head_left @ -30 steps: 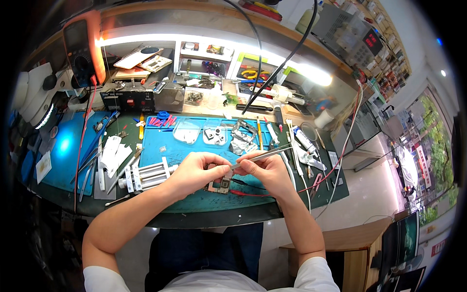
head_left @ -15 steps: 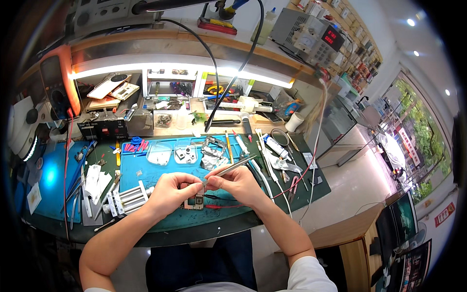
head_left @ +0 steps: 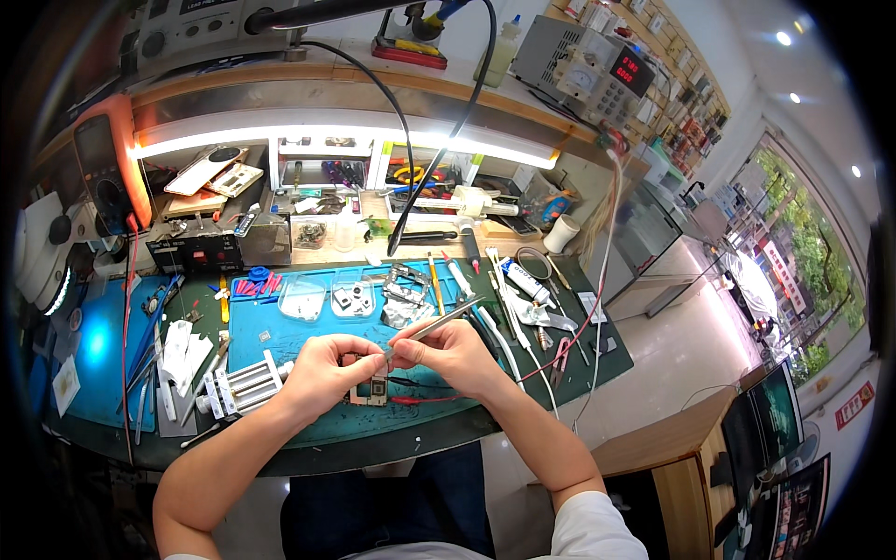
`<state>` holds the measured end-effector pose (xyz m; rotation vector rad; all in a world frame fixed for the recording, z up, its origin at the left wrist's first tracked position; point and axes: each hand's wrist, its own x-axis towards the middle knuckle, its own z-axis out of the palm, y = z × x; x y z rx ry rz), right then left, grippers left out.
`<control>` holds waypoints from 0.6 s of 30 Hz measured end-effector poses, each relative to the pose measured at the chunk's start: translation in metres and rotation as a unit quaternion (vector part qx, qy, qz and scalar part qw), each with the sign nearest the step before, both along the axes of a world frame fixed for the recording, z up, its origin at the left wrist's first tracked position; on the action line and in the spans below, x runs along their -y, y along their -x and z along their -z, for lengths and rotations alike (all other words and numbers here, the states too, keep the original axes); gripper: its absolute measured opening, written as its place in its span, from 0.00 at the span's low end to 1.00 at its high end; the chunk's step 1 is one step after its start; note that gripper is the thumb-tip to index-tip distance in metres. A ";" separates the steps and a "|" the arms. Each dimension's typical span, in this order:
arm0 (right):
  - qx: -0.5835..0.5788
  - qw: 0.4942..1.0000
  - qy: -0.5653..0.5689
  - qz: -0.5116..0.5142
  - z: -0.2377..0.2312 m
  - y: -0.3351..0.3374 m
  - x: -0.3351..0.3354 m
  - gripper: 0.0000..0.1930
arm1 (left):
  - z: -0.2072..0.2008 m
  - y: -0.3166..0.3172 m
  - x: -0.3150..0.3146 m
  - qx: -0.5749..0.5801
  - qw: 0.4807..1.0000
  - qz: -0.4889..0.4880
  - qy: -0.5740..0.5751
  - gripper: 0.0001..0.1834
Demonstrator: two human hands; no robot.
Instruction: The person uses a multimeter to test a small circuit board, then places it under a microscope and applies a substance from a syringe to the board. The person continues to manipulate the board and tools on the workbench.
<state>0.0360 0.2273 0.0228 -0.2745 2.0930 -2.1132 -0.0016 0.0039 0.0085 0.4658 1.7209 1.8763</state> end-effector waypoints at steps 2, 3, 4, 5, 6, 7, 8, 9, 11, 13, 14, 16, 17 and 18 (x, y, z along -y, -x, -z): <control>0.004 1.000 -0.004 -0.004 0.001 0.001 -0.001 0.12 | 0.000 0.000 0.000 0.002 1.000 0.000 0.004 0.11; 0.006 1.000 -0.005 -0.005 0.002 0.001 -0.002 0.12 | 0.001 0.000 0.000 0.001 1.000 0.000 0.005 0.11; 0.007 1.000 -0.002 -0.003 0.002 0.000 -0.001 0.12 | 0.001 0.000 0.000 0.000 1.000 0.000 0.006 0.11; 0.008 1.000 0.001 -0.001 0.002 0.000 0.000 0.12 | 0.001 0.001 0.001 0.003 1.000 0.002 0.007 0.11; 0.008 1.000 0.004 0.002 0.002 0.000 0.000 0.12 | 0.001 0.001 0.001 0.005 1.000 0.005 0.007 0.11; 0.007 1.000 0.009 0.004 0.002 -0.001 0.002 0.12 | 0.002 0.002 0.002 0.008 1.000 0.008 0.007 0.12; 0.005 1.000 0.015 0.007 0.002 -0.001 0.003 0.12 | 0.003 0.002 0.003 0.004 1.000 0.006 0.004 0.12; 0.003 1.000 0.020 0.011 0.002 -0.003 0.003 0.12 | 0.004 0.003 0.002 0.000 1.000 0.006 0.000 0.12; 0.006 0.999 0.030 0.024 0.002 -0.005 0.005 0.12 | 0.003 0.003 0.001 0.001 1.000 0.006 -0.006 0.12; 0.007 0.999 0.038 0.029 0.002 -0.005 0.006 0.12 | 0.000 0.002 0.001 0.012 1.000 0.006 -0.006 0.12; 0.006 0.999 0.040 0.029 0.002 -0.005 0.006 0.12 | 0.000 0.002 0.001 0.010 1.000 0.004 -0.006 0.12; 0.007 0.999 0.040 0.029 0.002 -0.005 0.006 0.12 | 0.001 0.002 0.001 0.007 1.000 0.000 -0.006 0.13; 0.009 0.999 0.037 0.031 0.001 -0.005 0.007 0.12 | 0.000 0.002 0.001 0.008 1.000 0.002 -0.009 0.12; 0.011 0.999 0.035 0.032 0.000 -0.006 0.007 0.12 | -0.001 0.001 0.001 0.010 1.000 0.003 -0.012 0.12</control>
